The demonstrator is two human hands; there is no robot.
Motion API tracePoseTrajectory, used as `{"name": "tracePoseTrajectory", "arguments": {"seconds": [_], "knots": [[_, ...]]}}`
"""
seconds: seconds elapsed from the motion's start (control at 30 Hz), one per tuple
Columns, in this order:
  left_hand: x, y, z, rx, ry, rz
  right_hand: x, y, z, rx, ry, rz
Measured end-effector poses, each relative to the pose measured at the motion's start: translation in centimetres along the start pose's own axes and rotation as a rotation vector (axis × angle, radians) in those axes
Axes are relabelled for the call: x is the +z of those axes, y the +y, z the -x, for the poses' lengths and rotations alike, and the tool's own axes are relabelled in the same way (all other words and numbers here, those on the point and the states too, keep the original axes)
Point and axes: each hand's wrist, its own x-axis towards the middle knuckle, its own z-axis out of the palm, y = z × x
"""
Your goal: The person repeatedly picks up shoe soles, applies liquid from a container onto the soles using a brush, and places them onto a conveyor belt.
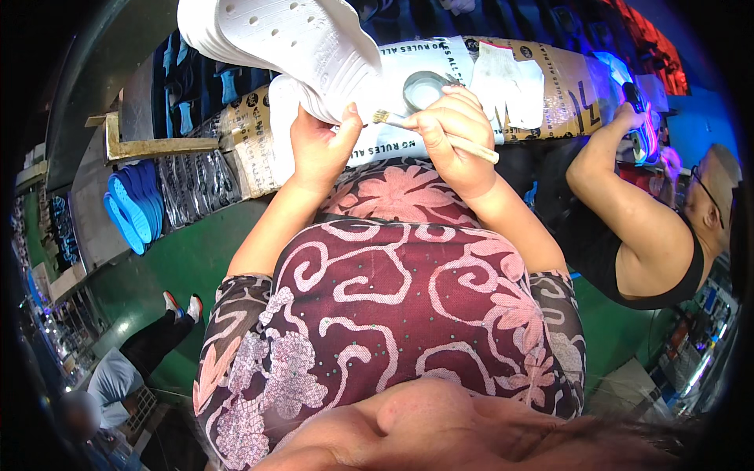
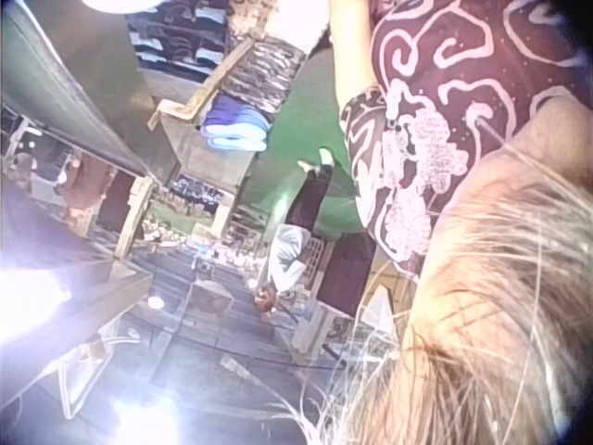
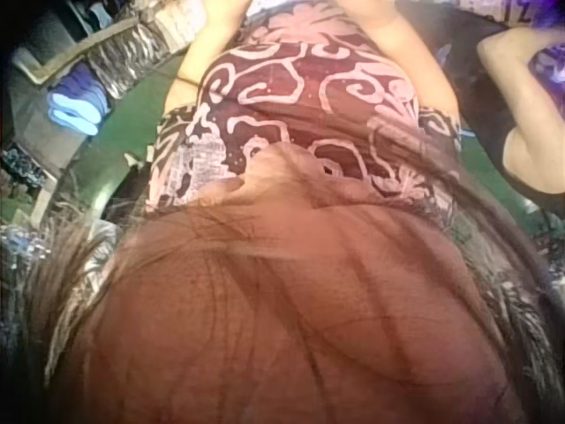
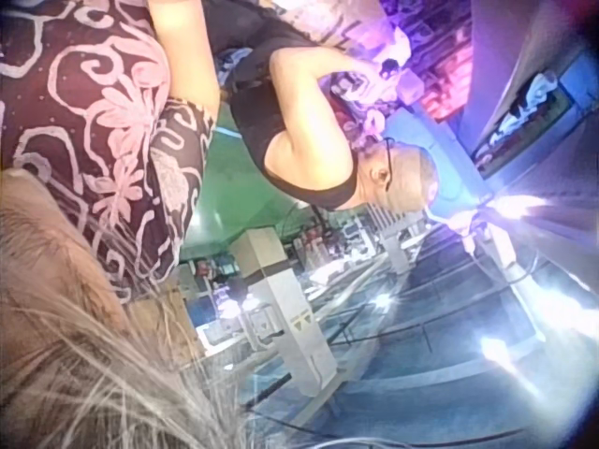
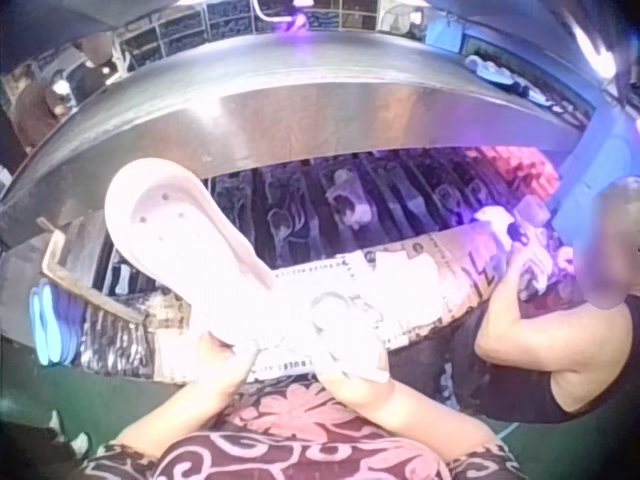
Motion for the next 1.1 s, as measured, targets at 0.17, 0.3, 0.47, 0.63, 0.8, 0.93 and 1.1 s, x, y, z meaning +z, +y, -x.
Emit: {"name": "tracePoseTrajectory", "arguments": {"seconds": [0.17, 0.3, 0.47, 0.63, 0.8, 0.93, 1.1], "knots": [[-0.3, -0.3, -0.1, 0.021, 0.01, -0.039, -0.5, -0.2, 0.0, 0.095, -0.043, 0.026], [-0.4, -0.6, 0.1, -0.002, -0.005, -0.029, -1.0, -0.3, 0.1, 0.153, -0.053, 0.025], [-0.2, -0.7, 0.2, 0.025, 0.006, -0.009, -0.6, -0.4, -0.5, 0.094, -0.041, -0.002], [-0.3, -0.6, 0.2, 0.047, 0.002, -0.032, -0.4, -0.1, -0.8, 0.077, -0.086, 0.05], [-0.5, -1.0, 0.2, 0.02, 0.004, 0.022, -1.2, 0.2, -0.5, 0.116, -0.1, 0.095], [-0.5, -1.1, 0.1, 0.008, -0.012, -0.017, -1.4, 0.3, -0.6, 0.126, -0.072, 0.067], [-0.3, -1.1, 0.1, -0.037, -0.01, 0.024, -0.4, 0.4, -1.0, 0.028, -0.098, 0.03]]}}
